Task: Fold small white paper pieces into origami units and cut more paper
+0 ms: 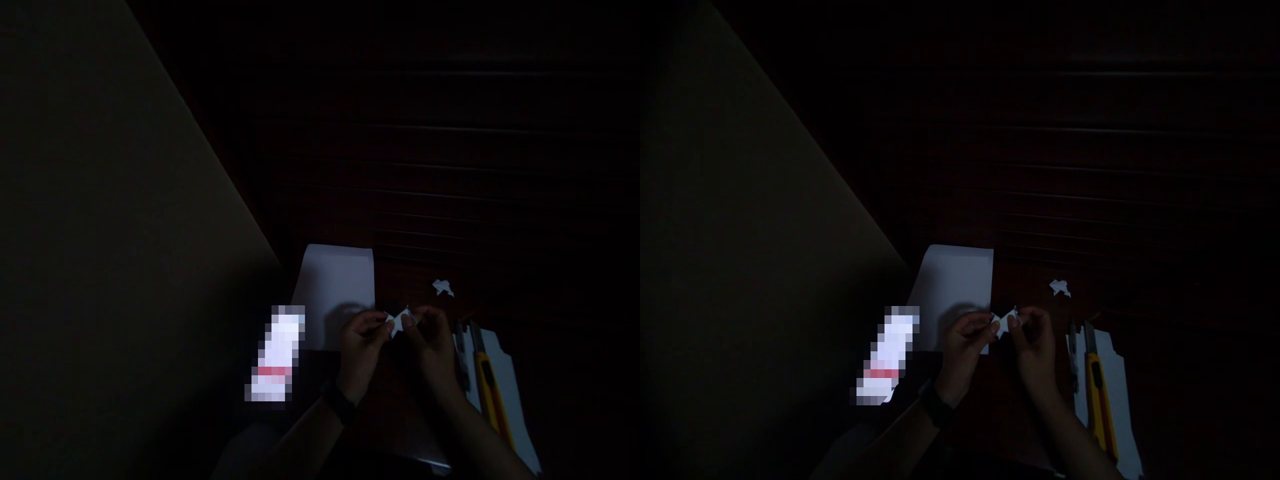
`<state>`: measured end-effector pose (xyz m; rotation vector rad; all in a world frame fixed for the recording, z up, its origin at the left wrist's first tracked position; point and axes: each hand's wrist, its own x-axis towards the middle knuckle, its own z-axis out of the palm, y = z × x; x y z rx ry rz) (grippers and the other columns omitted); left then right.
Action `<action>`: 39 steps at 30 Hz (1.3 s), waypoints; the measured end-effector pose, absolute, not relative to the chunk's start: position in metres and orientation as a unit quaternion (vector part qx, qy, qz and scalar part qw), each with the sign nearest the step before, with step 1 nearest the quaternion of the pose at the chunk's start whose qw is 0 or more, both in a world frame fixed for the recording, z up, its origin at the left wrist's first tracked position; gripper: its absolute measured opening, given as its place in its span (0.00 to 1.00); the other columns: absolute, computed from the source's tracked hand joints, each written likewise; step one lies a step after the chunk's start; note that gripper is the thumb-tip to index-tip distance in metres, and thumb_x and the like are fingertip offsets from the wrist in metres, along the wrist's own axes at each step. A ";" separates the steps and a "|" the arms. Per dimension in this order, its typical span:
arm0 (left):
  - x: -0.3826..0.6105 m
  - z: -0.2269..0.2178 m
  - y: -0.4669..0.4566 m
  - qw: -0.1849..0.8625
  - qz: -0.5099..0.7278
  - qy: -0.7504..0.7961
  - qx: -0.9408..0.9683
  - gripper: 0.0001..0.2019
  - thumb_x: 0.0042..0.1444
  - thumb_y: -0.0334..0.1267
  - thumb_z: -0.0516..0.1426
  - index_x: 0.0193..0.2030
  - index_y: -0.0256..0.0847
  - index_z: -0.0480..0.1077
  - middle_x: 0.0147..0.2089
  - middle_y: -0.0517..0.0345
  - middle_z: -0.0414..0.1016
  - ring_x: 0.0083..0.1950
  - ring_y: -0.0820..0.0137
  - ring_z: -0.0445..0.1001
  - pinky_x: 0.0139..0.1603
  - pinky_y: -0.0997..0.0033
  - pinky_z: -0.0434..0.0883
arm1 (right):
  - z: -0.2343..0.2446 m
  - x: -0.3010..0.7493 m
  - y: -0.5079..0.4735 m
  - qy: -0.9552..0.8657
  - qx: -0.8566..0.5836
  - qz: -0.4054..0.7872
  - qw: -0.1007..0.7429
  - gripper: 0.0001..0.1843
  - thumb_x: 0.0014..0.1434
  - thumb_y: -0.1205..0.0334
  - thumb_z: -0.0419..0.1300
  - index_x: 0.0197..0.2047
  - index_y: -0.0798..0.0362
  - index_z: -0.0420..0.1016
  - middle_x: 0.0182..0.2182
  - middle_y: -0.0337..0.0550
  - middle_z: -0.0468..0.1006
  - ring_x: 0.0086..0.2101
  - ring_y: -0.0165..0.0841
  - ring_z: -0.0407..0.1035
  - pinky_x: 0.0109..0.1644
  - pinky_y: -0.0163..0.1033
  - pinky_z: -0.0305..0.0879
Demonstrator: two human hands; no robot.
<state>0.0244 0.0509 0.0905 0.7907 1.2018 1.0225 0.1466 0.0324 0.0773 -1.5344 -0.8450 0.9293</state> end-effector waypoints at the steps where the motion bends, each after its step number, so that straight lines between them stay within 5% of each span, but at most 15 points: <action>1: 0.024 0.091 0.052 0.639 0.441 0.524 0.350 0.15 0.47 0.41 0.62 0.41 0.38 0.72 0.33 0.54 0.77 0.34 0.68 0.75 0.35 0.73 0.70 | 0.077 0.147 0.032 -0.360 -0.649 0.387 0.548 0.12 0.55 0.59 0.60 0.42 0.50 0.65 0.35 0.41 0.70 0.36 0.34 0.66 0.40 0.40 0.63; 5: 0.020 0.089 0.056 0.656 0.410 0.515 0.368 0.22 0.45 0.41 0.64 0.47 0.40 0.70 0.33 0.54 0.76 0.34 0.68 0.75 0.32 0.74 0.69 | 0.076 0.146 0.030 -0.377 -0.647 0.387 0.538 0.11 0.55 0.59 0.60 0.41 0.50 0.65 0.34 0.41 0.70 0.35 0.34 0.66 0.40 0.41 0.63; 9: 0.018 0.084 0.058 0.646 0.402 0.530 0.374 0.18 0.43 0.41 0.64 0.42 0.39 0.72 0.30 0.55 0.75 0.31 0.71 0.73 0.27 0.77 0.67 | 0.079 0.143 0.030 -0.393 -0.648 0.383 0.527 0.10 0.55 0.59 0.60 0.41 0.49 0.66 0.35 0.41 0.71 0.36 0.35 0.67 0.40 0.41 0.63; 14: 0.018 0.087 0.057 0.642 0.430 0.535 0.341 0.17 0.46 0.41 0.63 0.42 0.38 0.71 0.28 0.57 0.75 0.27 0.74 0.71 0.24 0.79 0.64 | 0.080 0.140 0.030 -0.389 -0.627 0.405 0.540 0.21 0.51 0.60 0.64 0.47 0.48 0.64 0.40 0.42 0.71 0.41 0.37 0.66 0.46 0.44 0.62; 21: 0.019 0.087 0.055 0.641 0.441 0.529 0.339 0.16 0.46 0.40 0.64 0.42 0.38 0.71 0.27 0.57 0.75 0.27 0.74 0.71 0.24 0.80 0.63 | 0.076 0.143 0.028 -0.274 -0.551 0.539 0.575 0.18 0.51 0.63 0.65 0.45 0.47 0.67 0.32 0.38 0.71 0.34 0.32 0.67 0.39 0.39 0.64; 39: 0.019 0.083 0.053 0.657 0.427 0.532 0.322 0.13 0.47 0.41 0.63 0.38 0.35 0.75 0.33 0.51 0.77 0.30 0.72 0.71 0.28 0.77 0.65 | 0.073 0.155 0.032 -0.273 -0.577 0.554 0.534 0.15 0.46 0.64 0.68 0.39 0.50 0.73 0.24 0.33 0.66 0.26 0.27 0.62 0.29 0.32 0.59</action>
